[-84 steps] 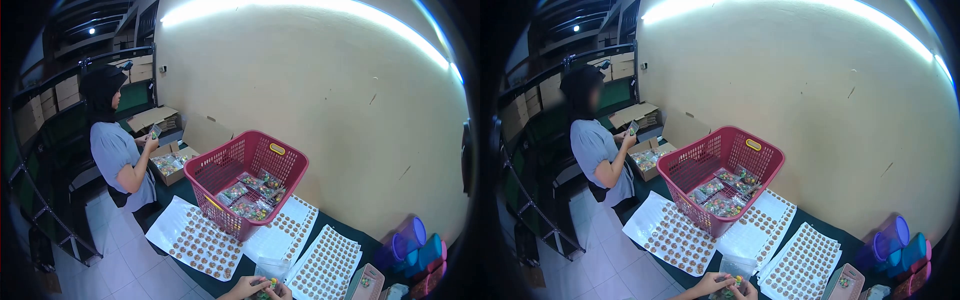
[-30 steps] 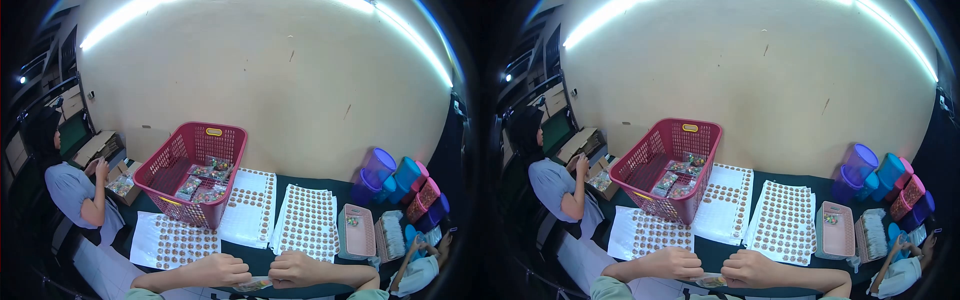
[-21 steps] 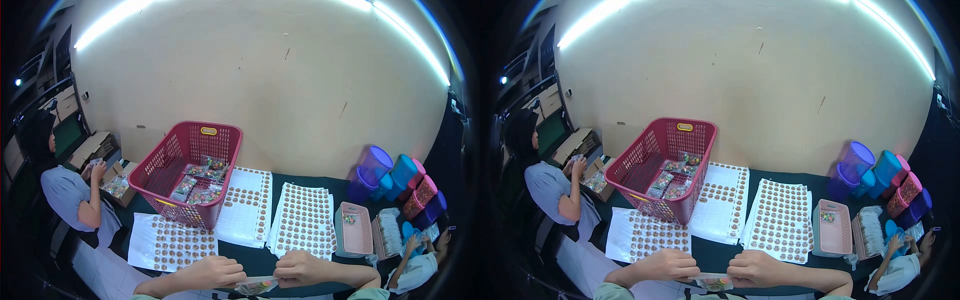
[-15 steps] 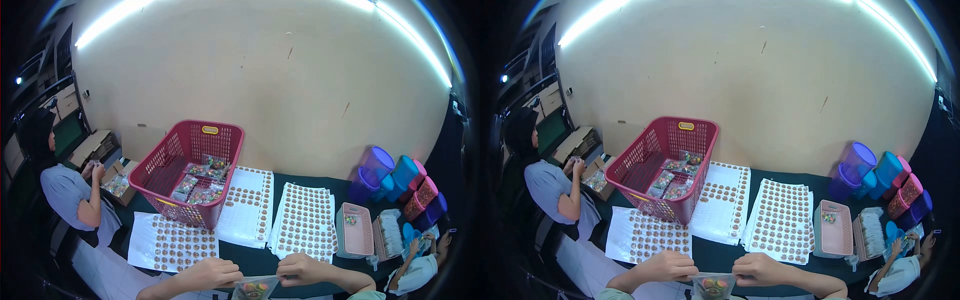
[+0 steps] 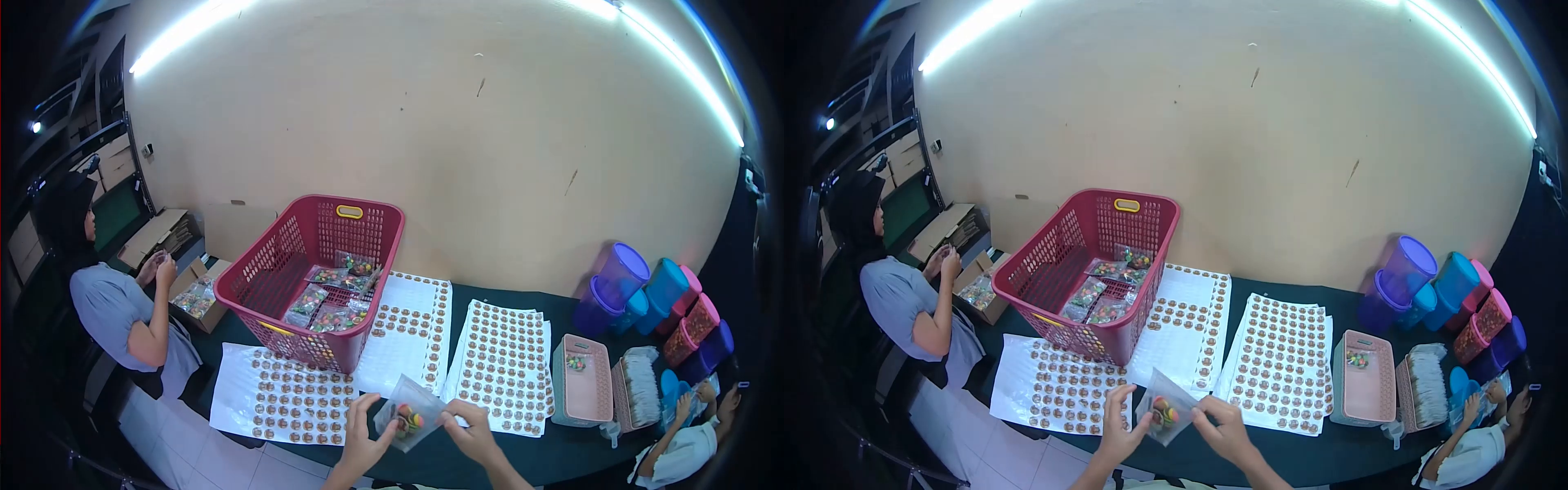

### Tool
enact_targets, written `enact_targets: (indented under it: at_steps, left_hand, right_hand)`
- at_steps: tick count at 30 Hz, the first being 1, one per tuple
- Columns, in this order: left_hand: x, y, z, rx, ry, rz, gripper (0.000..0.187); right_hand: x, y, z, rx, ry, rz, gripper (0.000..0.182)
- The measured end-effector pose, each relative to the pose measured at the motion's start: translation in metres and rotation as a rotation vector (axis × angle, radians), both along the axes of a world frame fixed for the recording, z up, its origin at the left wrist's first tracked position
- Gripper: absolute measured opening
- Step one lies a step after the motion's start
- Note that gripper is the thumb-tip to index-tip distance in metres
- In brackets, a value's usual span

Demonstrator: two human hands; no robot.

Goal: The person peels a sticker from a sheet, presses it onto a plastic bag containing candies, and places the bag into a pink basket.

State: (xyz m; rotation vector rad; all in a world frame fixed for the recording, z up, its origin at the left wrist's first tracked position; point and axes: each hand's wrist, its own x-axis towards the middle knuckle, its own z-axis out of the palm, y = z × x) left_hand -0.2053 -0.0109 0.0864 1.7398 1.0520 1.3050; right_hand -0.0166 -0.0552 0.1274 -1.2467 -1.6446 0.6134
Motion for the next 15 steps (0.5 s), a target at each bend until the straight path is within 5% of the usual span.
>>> enact_targets:
  at_steps: [4,7,9,15]
  left_hand:
    - [0.002,-0.014,0.009,0.271,0.313,-0.219,0.043]
    - [0.007,-0.017,-0.003,0.138,0.134,-0.228,0.031]
    - [0.000,-0.007,-0.015,0.010,0.055,-0.219,0.021]
    - [-0.001,0.002,-0.020,0.045,0.149,-0.309,0.015]
  right_hand:
    - [-0.030,-0.005,-0.015,0.001,0.122,-0.030,0.012]
    - [-0.040,-0.009,-0.025,0.004,0.130,-0.055,0.013]
    - [-0.041,-0.008,-0.033,0.098,-0.087,-0.098,0.017]
    - [-0.041,-0.012,-0.019,0.058,-0.173,-0.374,0.034]
